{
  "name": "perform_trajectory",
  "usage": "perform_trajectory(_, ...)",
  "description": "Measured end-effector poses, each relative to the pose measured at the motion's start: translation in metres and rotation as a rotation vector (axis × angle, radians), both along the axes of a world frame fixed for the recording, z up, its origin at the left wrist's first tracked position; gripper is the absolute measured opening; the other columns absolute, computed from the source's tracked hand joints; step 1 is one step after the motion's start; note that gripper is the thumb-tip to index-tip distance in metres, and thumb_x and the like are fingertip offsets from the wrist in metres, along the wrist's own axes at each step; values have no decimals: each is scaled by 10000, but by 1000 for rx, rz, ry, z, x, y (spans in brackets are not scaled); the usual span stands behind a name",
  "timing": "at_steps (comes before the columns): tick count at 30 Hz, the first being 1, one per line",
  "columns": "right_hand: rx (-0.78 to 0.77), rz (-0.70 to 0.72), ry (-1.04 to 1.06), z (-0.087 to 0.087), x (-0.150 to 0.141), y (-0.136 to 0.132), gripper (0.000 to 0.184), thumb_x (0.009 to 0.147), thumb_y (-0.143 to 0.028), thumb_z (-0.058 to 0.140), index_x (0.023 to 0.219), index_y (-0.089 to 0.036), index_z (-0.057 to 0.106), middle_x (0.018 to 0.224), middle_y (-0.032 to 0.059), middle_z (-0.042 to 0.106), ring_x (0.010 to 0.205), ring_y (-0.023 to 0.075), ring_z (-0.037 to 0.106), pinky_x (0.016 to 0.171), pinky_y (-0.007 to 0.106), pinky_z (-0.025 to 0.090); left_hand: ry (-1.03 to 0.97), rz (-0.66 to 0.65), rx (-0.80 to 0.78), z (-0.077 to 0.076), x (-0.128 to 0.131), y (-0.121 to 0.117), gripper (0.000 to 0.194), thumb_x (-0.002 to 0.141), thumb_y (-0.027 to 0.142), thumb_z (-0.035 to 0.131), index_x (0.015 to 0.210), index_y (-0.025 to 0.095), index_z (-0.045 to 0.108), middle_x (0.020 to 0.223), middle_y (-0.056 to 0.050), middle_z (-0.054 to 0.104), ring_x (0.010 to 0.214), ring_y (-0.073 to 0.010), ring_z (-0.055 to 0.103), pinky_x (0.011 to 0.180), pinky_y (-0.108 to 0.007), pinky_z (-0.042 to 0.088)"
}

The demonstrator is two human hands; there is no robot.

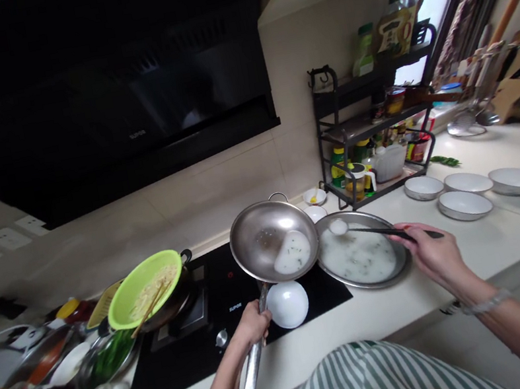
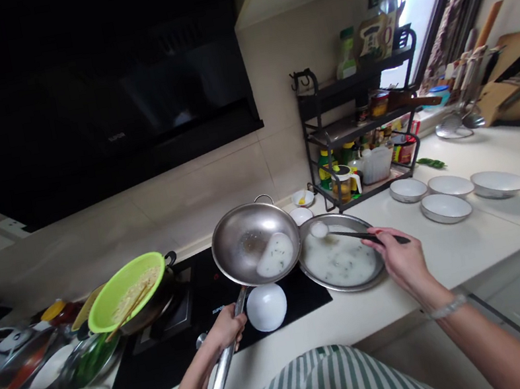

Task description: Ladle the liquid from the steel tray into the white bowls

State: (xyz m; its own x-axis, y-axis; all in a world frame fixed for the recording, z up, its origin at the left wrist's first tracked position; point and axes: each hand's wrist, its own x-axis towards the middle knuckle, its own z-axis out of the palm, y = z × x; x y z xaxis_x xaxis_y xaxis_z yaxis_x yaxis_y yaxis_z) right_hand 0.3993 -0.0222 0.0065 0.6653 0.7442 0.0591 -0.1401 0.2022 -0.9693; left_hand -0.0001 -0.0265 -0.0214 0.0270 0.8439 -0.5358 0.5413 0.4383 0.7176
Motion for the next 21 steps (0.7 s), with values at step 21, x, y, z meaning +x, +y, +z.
perform_trajectory(21, 7, 40, -533, 14, -19, -24, 239, 835, -378, 524, 909, -214, 680, 767, 61, 694, 770, 218, 674, 803, 348, 522, 21, 10, -8, -1, 1, 0, 117, 790, 126, 509, 797, 187, 409, 486, 78, 431, 348, -70, 404, 350, -182, 368)
